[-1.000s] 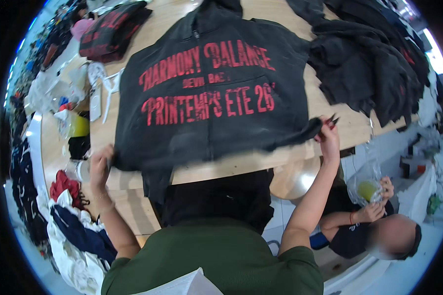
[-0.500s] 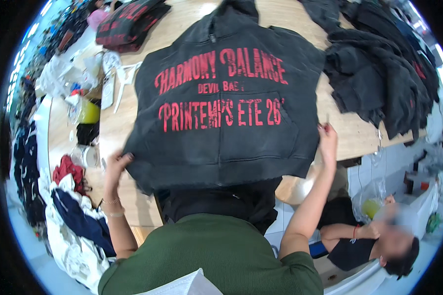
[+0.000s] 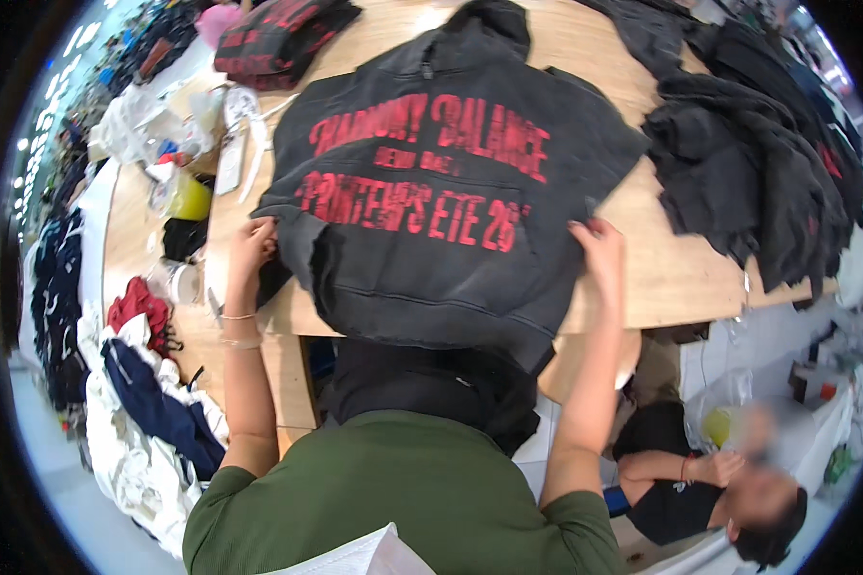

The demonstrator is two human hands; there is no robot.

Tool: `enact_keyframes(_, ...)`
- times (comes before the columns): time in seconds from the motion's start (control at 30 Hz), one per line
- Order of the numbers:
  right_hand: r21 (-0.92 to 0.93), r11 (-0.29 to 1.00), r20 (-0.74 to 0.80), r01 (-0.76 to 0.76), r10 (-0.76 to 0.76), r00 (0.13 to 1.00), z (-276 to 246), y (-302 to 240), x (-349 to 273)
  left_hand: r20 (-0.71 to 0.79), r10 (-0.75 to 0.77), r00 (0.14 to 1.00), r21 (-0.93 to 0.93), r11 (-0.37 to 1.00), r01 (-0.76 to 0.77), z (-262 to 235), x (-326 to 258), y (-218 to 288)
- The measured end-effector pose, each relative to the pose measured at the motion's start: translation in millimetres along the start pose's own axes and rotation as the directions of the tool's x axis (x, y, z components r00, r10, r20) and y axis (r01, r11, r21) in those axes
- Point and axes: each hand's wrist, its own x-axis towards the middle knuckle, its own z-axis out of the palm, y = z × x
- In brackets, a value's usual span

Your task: The recorder is trimming loose threads with snips and folding black hoodies on a large work table.

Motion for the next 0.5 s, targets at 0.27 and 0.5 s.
enact_keyframes(0.27,-0.097,0.991,-0.028,-0.096,0.093,0.995,-97.7,20.0,-23.6,0.172,0.157,0.973,0.231,0.953,-0.195,-92.6,-46.6,8.0)
enact_keyframes(0.5,-0.659,0.588,-0.600,-0.468,-0.036,0.799,-78.6,63.6,25.2,0.162,0.476,0.865,0.616,0.636,-0.465,-77.5,19.0,-94.9)
